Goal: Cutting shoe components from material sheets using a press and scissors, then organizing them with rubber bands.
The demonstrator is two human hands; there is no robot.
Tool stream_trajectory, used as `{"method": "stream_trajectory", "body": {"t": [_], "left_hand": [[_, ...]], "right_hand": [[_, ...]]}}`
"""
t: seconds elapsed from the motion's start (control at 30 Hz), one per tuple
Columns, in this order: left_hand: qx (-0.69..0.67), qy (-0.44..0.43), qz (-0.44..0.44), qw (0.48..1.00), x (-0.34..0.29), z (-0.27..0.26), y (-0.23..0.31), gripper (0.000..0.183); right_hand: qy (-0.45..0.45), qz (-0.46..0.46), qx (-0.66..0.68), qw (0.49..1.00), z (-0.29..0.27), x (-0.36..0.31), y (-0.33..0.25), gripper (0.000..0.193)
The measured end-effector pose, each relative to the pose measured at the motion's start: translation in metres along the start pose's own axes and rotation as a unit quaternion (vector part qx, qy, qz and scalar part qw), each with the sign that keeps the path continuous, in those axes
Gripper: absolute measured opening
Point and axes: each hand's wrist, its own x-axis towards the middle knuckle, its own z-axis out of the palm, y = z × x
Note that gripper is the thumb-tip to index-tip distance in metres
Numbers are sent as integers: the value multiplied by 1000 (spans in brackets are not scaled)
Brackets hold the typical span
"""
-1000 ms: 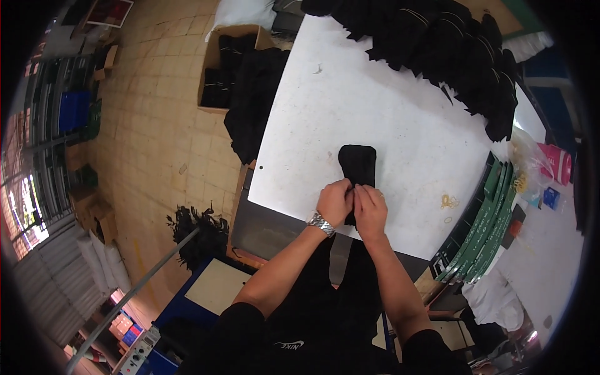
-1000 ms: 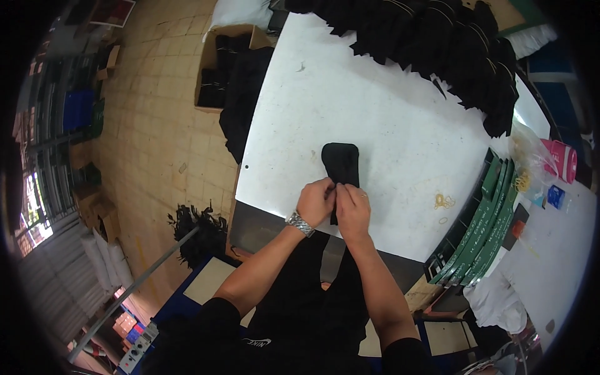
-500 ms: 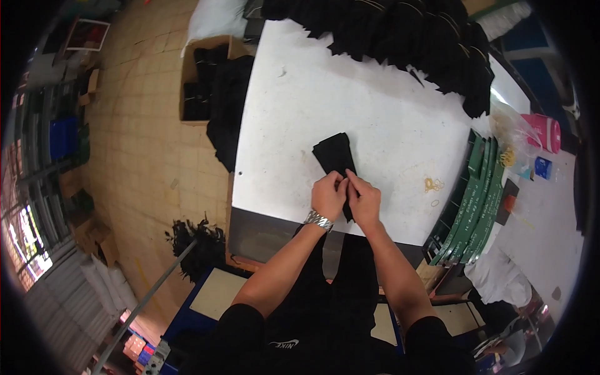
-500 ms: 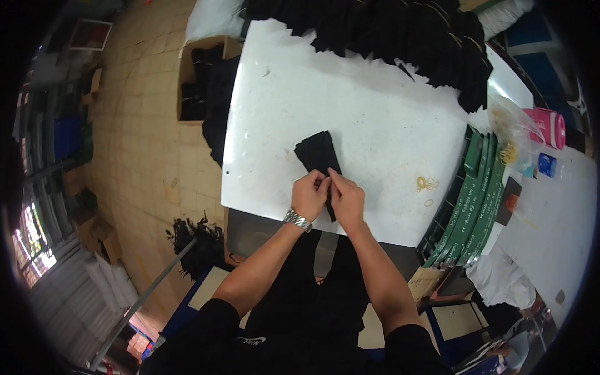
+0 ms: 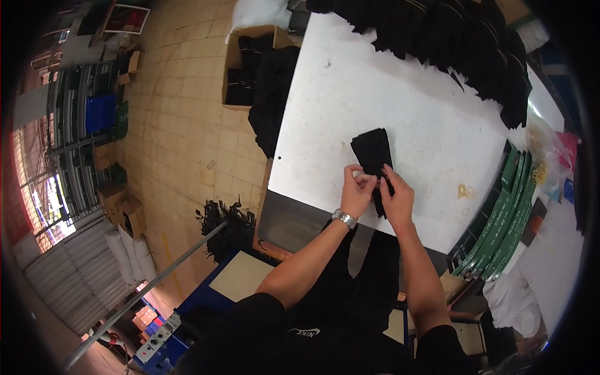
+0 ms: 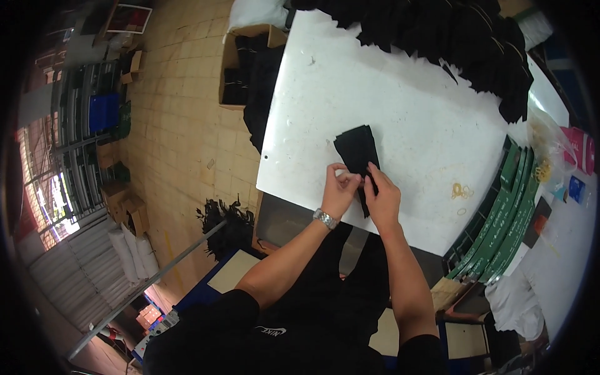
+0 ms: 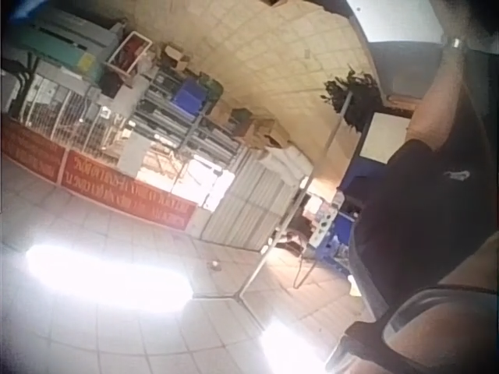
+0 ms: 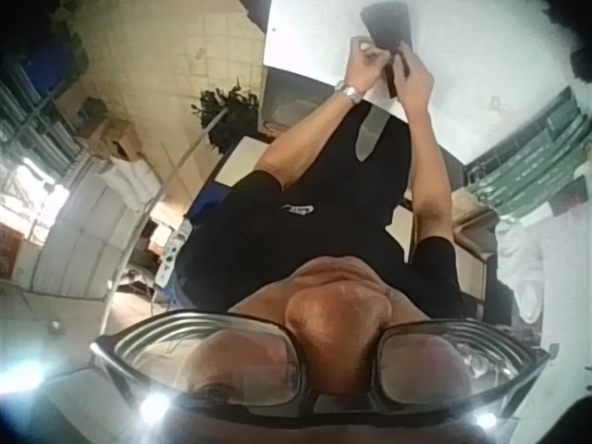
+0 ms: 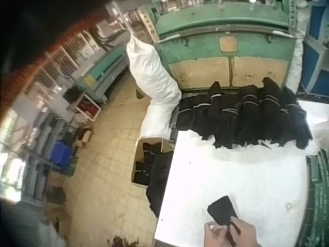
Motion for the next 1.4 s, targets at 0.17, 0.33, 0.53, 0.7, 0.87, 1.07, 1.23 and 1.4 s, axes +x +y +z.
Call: {"method": "stream_trajectory", "body": {"t": [0.17, 0.33, 0.53, 0.7, 0.87, 1.07, 1.23, 1.4], "left_hand": [[-117, -5, -169, 979, 20, -13, 6, 49], [151, 3, -99, 984, 27, -13, 13, 48], [359, 27, -31, 932, 19, 4, 22, 51], [-158, -73, -243, 954, 24, -32, 16, 42], [-131, -157, -219, 954, 27, -52, 5, 34], [22, -80, -148, 986, 27, -20, 8, 28], [106, -13, -24, 994, 17, -2, -1, 43], [154, 8, -5, 988, 12, 13, -3, 50]], "right_hand": [[11, 59, 100, 993, 4, 3, 9, 30], [25, 82, 141, 986, 10, -1, 9, 38], [88, 86, 161, 979, 4, 7, 8, 46], [5, 221, 238, 946, -2, 19, 14, 49], [-47, 212, 147, 965, -8, 41, 22, 38], [-94, 222, 58, 969, -12, 43, 33, 39], [-95, 203, 58, 973, -9, 42, 33, 37], [-97, 226, 53, 968, -12, 37, 28, 33]]}}
